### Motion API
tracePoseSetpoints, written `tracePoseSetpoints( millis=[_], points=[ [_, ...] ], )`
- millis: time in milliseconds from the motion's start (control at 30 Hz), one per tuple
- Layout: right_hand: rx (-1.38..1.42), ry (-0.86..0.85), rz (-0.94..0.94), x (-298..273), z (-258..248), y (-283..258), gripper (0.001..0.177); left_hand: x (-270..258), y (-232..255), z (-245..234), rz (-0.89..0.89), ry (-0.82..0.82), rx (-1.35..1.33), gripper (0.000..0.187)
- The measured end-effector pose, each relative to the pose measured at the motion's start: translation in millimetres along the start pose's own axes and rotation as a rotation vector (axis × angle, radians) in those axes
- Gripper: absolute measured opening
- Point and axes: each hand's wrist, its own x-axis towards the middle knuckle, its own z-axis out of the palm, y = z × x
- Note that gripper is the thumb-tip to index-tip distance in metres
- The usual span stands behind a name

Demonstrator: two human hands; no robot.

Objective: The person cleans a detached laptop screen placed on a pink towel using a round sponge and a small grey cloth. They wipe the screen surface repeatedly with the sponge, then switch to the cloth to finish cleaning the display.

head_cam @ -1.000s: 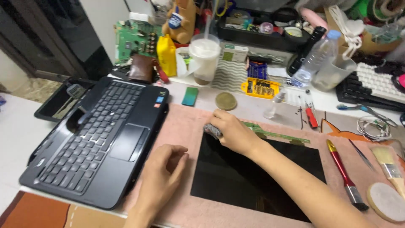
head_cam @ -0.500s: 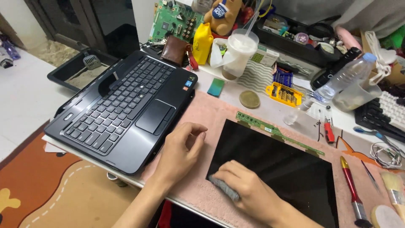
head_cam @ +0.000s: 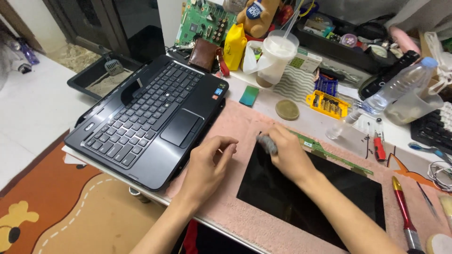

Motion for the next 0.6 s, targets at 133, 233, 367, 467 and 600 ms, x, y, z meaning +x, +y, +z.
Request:
tracePoseSetpoints(
  millis=[133,233,367,467,600],
  points=[
    [0.07,-0.048,-0.03,-34.4,-9.6,-69.2,0.042,-0.2,-5.3,-1.2,-0.027,0.038,-0.026,0.014],
    [0.258,-0.185,-0.103,-54.6,-23.5,-108.8,0.063,-4.1,-0.9,-4.8,-0.059,0.019,-0.031,0.017],
    [0.413,-0.3,-0.207,-48.5,-40.4,-113.2,0.022,-5.6,-1.4,-3.1,0.008,0.075,0.067,0.055],
    [0.394,-0.233,-0.186,-29.4,-44.6,-70.9,0.034,-5.8,3.0,-3.3,0.041,0.059,0.081,0.065],
    [0.11,-0.058,0.031,-7.6,-34.0,14.2,0.061,-5.5,6.5,-4.7,0.065,0.037,0.108,0.065]
  ],
)
